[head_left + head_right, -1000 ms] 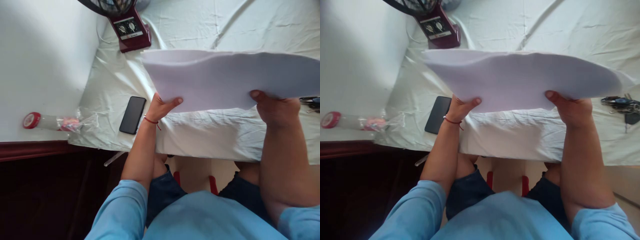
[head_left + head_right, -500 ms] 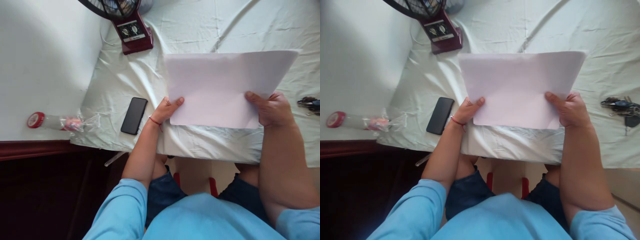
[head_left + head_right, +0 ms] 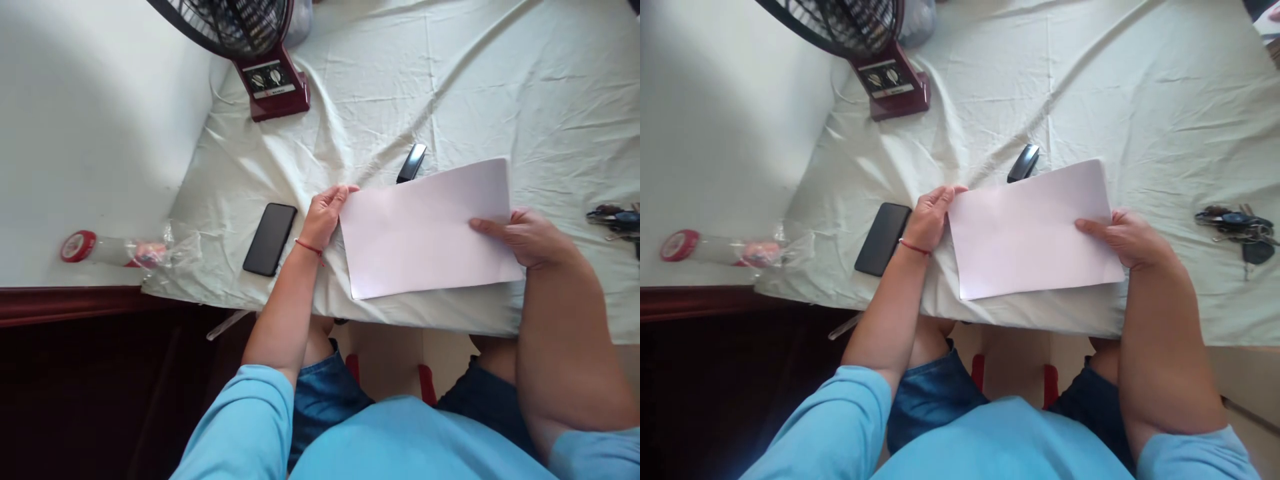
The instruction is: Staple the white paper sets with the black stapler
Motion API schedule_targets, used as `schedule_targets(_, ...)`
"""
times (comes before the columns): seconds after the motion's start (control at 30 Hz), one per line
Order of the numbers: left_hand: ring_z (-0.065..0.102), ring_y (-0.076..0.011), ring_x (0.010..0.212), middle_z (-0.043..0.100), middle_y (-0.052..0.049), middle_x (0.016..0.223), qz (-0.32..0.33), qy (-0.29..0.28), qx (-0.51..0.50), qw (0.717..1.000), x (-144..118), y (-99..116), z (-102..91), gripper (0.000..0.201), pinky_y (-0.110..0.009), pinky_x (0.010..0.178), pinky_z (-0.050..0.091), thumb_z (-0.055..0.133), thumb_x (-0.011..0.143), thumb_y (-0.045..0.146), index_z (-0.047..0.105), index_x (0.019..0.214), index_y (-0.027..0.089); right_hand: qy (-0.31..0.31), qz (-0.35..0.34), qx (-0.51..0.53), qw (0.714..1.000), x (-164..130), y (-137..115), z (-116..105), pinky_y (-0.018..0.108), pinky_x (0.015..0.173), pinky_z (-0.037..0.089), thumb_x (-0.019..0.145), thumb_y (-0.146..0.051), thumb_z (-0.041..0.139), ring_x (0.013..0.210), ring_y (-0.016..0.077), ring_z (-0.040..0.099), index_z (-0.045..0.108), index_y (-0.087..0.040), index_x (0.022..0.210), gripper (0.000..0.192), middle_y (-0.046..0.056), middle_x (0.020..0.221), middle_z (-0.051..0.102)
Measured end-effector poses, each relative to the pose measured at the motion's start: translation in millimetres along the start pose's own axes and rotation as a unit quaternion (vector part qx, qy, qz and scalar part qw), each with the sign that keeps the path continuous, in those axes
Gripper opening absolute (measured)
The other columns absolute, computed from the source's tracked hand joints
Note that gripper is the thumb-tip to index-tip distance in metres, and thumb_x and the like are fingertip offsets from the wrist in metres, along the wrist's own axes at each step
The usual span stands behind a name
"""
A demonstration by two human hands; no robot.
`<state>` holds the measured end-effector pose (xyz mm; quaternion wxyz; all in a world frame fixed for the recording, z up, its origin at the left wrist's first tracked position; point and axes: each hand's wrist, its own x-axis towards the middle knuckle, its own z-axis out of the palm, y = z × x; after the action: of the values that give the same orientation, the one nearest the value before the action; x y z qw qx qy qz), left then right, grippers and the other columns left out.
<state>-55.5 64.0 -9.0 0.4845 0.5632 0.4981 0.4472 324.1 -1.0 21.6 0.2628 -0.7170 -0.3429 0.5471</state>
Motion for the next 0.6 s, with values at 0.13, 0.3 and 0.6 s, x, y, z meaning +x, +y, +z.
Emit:
schedule_targets(0.13, 0.075, -0.0223, 0.098, 0.083, -0.008, 0.103, 0.049, 0.005, 0.171, 0.984, 0.6, -3.4, 2.0, 0.034, -0.032, 0.091, 0.056, 0.06, 0.105, 0.04, 0.084, 0.108, 0.015, -0.001, 0.023, -0.008, 1.0, 0.0, -1.0, 1.1, 0.025, 0.045, 0.051, 0.054, -0.055, 0.086, 0.058, 0.0192, 0.066, 0.071, -0.018, 0.085, 0.051, 0.009, 0.088, 0.071)
schedule_targets(0.3, 0.077, -0.0245, 0.107, 0.085, -0.011, 0.112, 0.078, -0.044, 0.259, 0.962, 0.2, -1.6, 1.0, 0.028, -0.034, 0.099, 0.055, 0.062, 0.098, 0.021, 0.085, 0.112, 0.015, -0.008, 0.025, 0.0, 1.0, 1.0, -1.8, 3.0, 0.024, 0.048, 0.053, 0.069, -0.052, 0.079, 0.059, 0.0169, 0.066, 0.07, -0.02, 0.09, 0.04, 0.008, 0.089, 0.071)
schedule_targets(0.6, 0.071, -0.0188, 0.088, 0.081, -0.005, 0.095, 0.02, -0.047, 0.189, 0.981, -0.7, 0.5, -2.3, 0.033, -0.03, 0.086, 0.055, 0.063, 0.094, 0.024, 0.082, 0.119, 0.015, 0.027, -0.028, 0.037, 0.999, 4.1, -0.3, -0.1, 0.022, 0.055, 0.055, 0.081, -0.046, 0.07, 0.066, 0.0127, 0.066, 0.07, -0.026, 0.109, 0.035, 0.001, 0.097, 0.071)
